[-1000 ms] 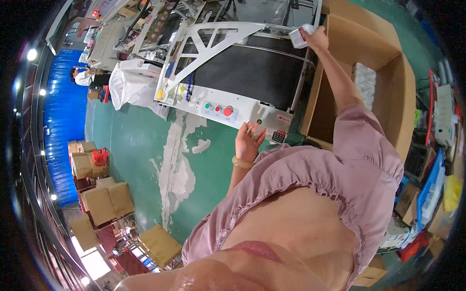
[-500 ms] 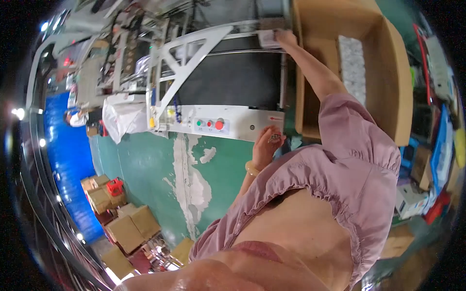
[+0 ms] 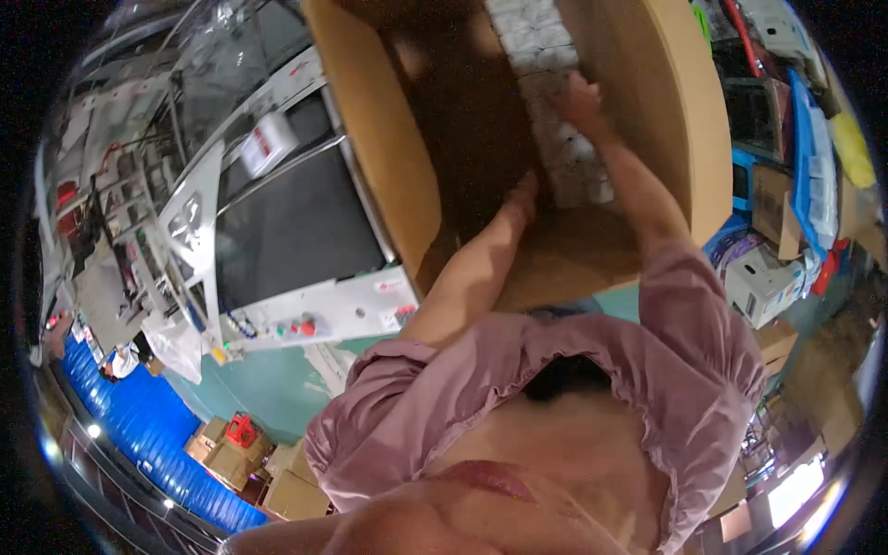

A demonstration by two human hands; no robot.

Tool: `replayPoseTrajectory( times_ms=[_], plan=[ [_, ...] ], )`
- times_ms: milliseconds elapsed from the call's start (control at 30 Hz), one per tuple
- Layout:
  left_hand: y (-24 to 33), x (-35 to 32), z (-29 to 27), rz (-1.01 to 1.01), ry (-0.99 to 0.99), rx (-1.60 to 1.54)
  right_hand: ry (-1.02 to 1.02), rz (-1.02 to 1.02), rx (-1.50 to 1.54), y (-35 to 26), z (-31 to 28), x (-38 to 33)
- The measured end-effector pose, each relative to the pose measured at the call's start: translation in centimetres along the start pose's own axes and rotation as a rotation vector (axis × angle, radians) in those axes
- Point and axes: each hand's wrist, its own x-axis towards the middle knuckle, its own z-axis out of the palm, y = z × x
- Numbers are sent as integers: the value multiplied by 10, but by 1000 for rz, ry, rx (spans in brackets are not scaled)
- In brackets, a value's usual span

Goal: Packing small white product boxes into larger cardboard shipping boxes at a workstation.

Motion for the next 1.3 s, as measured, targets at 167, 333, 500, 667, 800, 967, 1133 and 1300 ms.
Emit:
replayPoseTrajectory(
  times_ms=[167, 333, 500, 667, 800, 967, 1133, 1300],
  plan=[
    [-45, 39, 50, -168, 105, -660, -124, 65, -153, -31, 62, 1],
    [-64, 39, 60, -16, 213, -269, 86, 11, -193, -52, 91, 9],
    [-13, 31, 36, 26, 147, -394, 131, -10, -236, -36, 98, 9],
    [-5, 17, 3, -297, -171, -1646, 45, 29, -107, -83, 36, 6],
    [71, -13, -46, -340, -488, -2021, 106, -81, 185, -72, -54, 26],
    [132, -83, -156, 89, -347, -1454, 282, -471, 492, -142, -243, 36],
    [208, -164, -264, 232, -379, -1305, 302, -751, 670, -195, -391, -3],
    [167, -212, -305, 738, -55, -922, 280, -1001, 849, -284, -439, -53]
  ],
)
